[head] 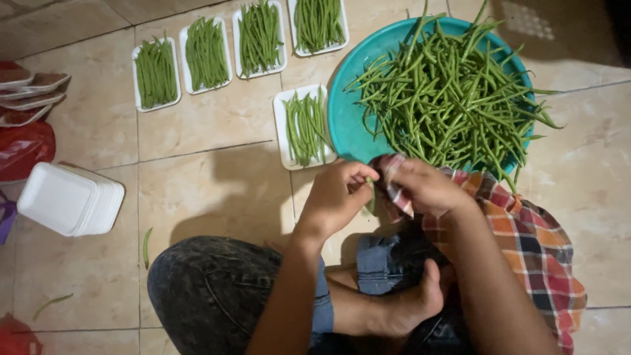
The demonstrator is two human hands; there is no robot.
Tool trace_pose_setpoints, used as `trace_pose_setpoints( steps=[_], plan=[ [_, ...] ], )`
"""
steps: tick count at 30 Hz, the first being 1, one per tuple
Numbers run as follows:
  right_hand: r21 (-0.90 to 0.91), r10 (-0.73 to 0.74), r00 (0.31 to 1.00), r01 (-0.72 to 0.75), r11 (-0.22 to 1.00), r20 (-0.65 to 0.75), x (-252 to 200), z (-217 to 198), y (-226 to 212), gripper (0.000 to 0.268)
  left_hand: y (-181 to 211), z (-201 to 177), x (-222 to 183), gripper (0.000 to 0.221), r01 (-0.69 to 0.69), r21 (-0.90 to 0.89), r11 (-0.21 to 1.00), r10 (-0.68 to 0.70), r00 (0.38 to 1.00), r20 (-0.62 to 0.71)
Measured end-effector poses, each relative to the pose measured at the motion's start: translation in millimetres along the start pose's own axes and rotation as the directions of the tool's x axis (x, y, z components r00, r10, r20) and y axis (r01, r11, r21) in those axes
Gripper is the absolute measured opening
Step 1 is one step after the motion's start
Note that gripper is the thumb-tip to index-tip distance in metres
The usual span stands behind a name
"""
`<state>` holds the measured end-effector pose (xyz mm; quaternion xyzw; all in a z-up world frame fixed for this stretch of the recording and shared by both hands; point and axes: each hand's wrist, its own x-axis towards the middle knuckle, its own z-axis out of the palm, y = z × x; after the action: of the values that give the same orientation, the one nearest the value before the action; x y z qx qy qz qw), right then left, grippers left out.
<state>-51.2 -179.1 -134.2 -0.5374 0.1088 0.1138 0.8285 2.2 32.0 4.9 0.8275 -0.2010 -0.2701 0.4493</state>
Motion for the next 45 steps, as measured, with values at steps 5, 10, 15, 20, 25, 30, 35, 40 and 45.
trace_pose_setpoints(
  steps=[5, 10, 15, 20, 25, 30, 35, 40, 45],
  plan=[
    [-0.038, -0.030, 0.998, 0.032, 0.999, 0.054, -12, 47, -24, 0.016, -7, 7, 1, 0.036, 0.045, -0.143, 0.989, -0.067, 0.986, -0.155],
    [-0.045, -0.111, 0.985, 0.106, 0.993, -0.134, -10, 52, -28, 0.017, -5, 20, -2, 0.040, 0.106, -0.149, 0.983, -0.137, 0.967, -0.215],
    [0.008, -0.214, 0.906, 0.233, 0.973, -0.364, 8, 23, 12, 0.012, -19, 44, 3, 0.018, 0.078, -0.048, 0.996, -0.080, 0.996, -0.043],
    [-0.090, -0.253, 0.837, 0.240, 0.966, -0.485, 4, 38, -8, 0.016, -4, 47, -6, 0.029, 0.020, -0.129, 0.991, -0.022, 1.000, -0.013],
    [-0.132, -0.278, 0.801, 0.245, 0.960, -0.530, 4, 35, -2, 0.020, -27, 72, 6, 0.022, -0.071, -0.072, 0.995, 0.060, 0.988, -0.141],
    [-0.075, -0.188, 0.682, 0.191, 0.979, -0.707, -8, 65, -36, 0.023, -23, 63, 3, 0.029, 0.058, 0.004, 0.998, -0.058, 0.995, 0.086],
    [0.044, -0.132, 0.630, 0.256, 0.966, -0.765, 6, 10, -27, 0.026, -15, 52, -2, 0.029, 0.058, 0.013, 0.998, -0.059, 0.987, 0.151],
    [0.244, 0.047, 0.595, 0.254, 0.936, -0.802, -12, 6, -66, 0.018, -4, 22, -5, 0.011, 0.064, 0.058, 0.996, -0.076, 0.968, 0.241],
    [0.314, -0.104, 0.668, 0.474, 0.822, -0.737, -11, -8, -55, 0.034, -66, -5, 40, 0.019, 0.127, 0.110, 0.986, -0.107, 0.980, -0.169]
  ],
)
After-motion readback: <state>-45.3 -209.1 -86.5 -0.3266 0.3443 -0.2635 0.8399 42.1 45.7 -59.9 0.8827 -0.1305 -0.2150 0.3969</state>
